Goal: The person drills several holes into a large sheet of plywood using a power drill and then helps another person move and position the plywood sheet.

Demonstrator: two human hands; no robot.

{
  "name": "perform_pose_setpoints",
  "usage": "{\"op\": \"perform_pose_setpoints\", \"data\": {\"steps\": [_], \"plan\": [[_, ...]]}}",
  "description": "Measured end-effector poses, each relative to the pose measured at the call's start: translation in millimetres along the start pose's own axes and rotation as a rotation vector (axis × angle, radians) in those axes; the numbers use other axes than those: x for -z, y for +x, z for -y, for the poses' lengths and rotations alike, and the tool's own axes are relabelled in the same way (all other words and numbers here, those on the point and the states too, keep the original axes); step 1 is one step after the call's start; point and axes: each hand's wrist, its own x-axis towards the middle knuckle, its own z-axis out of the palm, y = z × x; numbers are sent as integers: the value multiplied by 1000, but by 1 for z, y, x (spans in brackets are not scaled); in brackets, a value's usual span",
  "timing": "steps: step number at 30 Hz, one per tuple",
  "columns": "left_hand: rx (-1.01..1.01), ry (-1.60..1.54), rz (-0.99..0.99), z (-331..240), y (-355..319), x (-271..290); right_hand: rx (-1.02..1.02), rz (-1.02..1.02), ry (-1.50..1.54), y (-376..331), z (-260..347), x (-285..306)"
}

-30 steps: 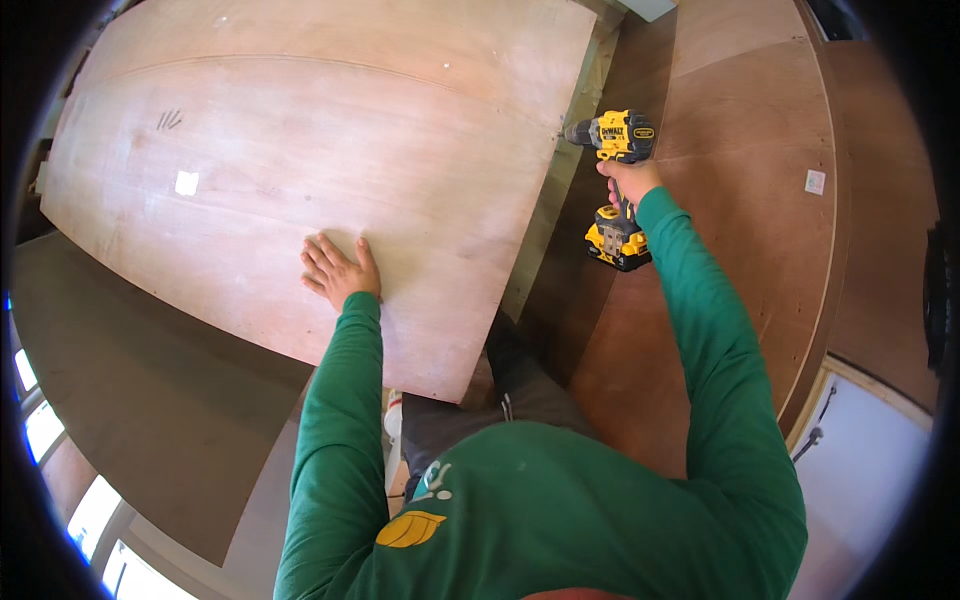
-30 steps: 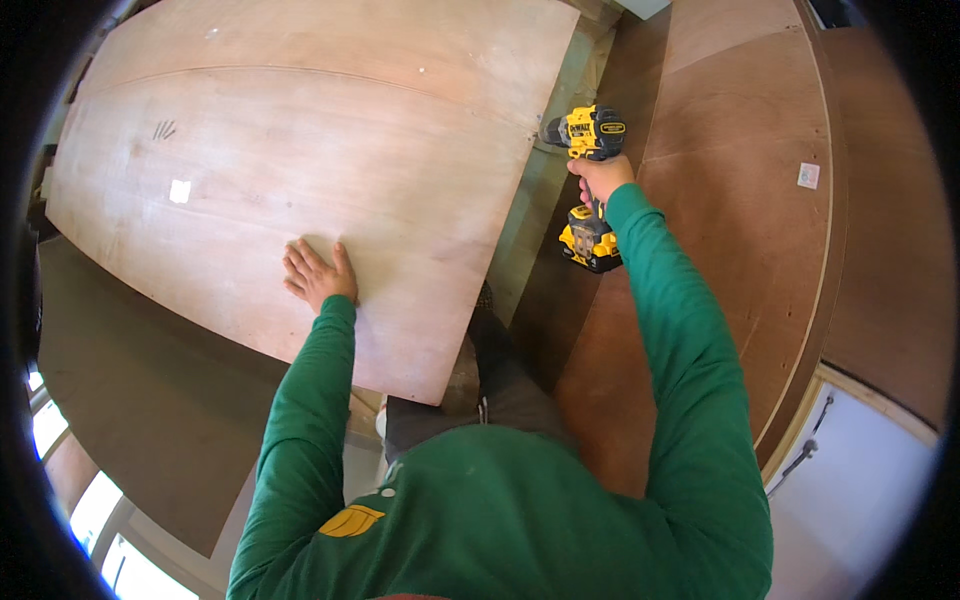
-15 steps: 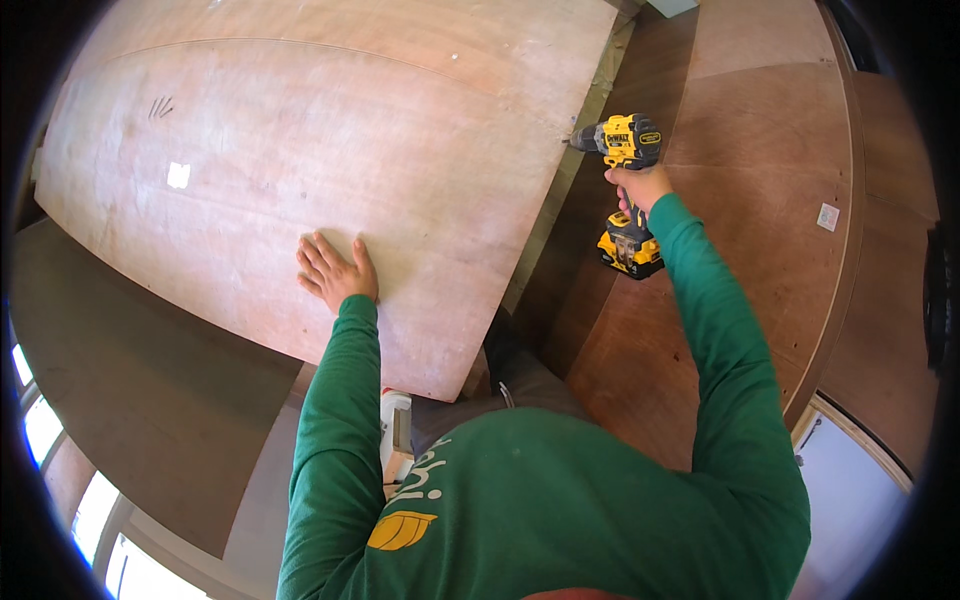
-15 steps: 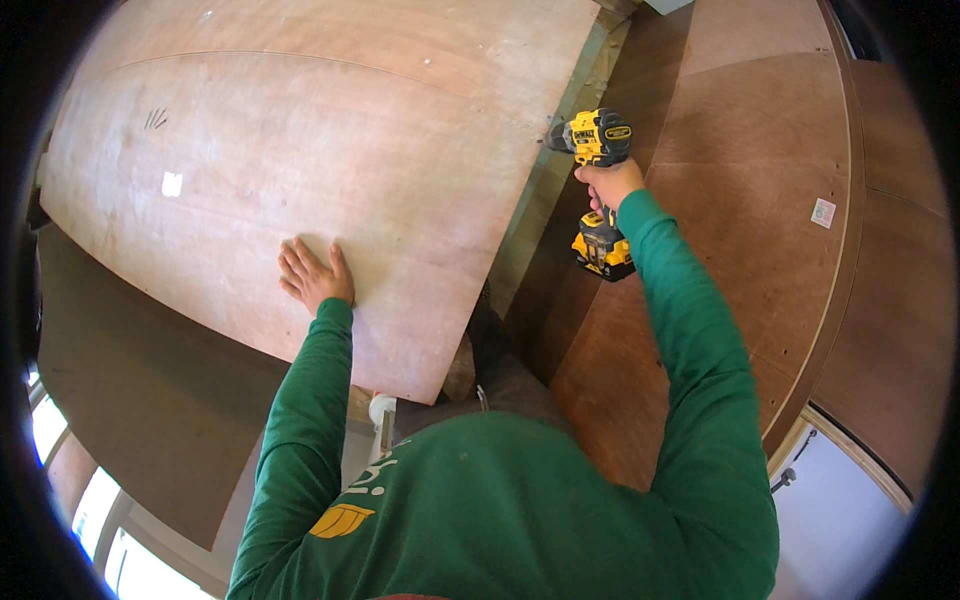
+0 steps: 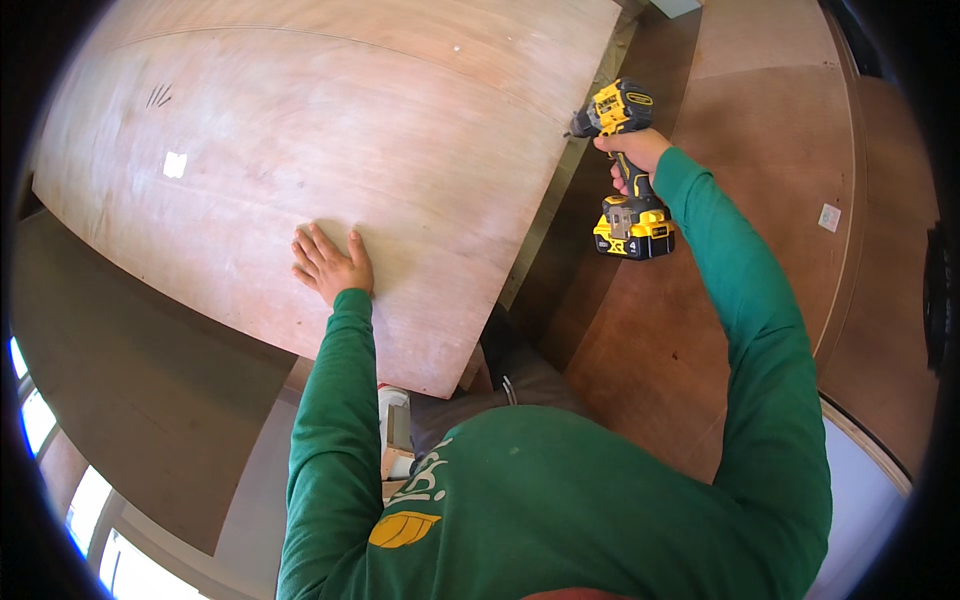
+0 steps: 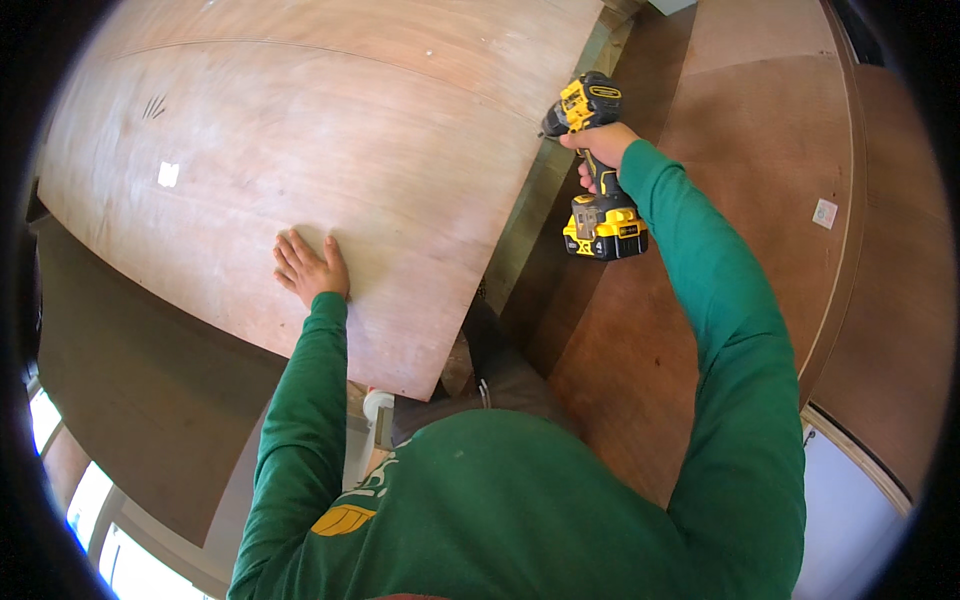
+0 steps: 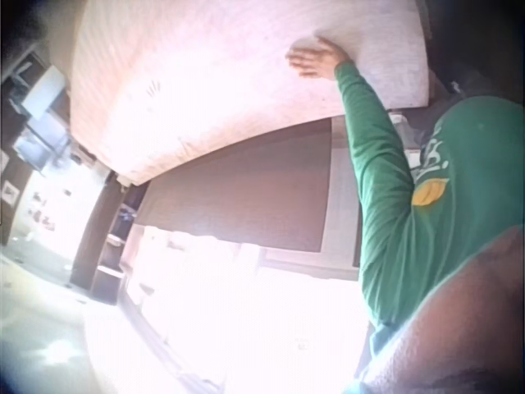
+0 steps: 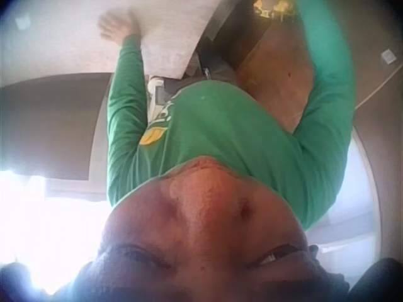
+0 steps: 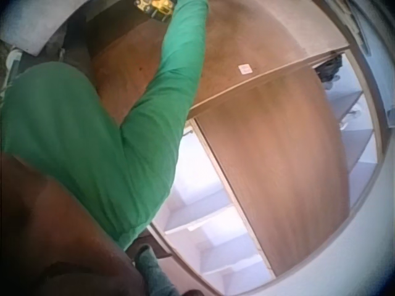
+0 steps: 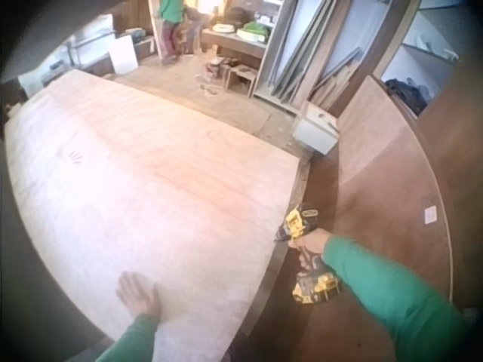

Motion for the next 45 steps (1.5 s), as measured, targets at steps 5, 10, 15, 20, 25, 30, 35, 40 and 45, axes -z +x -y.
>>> {"op": "perform_pose_setpoints", "data": {"steps": [5, 10, 15, 20, 25, 30, 35, 40, 45], "plan": [[-186, -412, -238, -8, 14, -22, 71, 35, 0, 6, -19, 2], [-988, -1068, 168, -287, 43, 63, 119, -2, -181, 8, -17, 1], [-1052, -562, 529, -424, 55, 79, 138, 52, -298, 6, -10, -4], [-942, -403, 548, -440, 37, 69, 173, 101, -170, -8, -15, 6], [-1021, -408, 458, -433, 36, 68, 5, 141, 93, -9, -19, 3], [-1201, -393, 408, -430, 46, 62, 24, 102, 84, -25, -16, 1], [-1177, -357, 348, -431, 38, 62, 34, 201, 77, -9, -23, 9], [-1148, -488, 391, -435, 40, 69, 132, 164, 161, -13, -21, 6], [-1049, -514, 426, -429, 40, 71, 179, 199, 193, -15, -20, 6]]}}
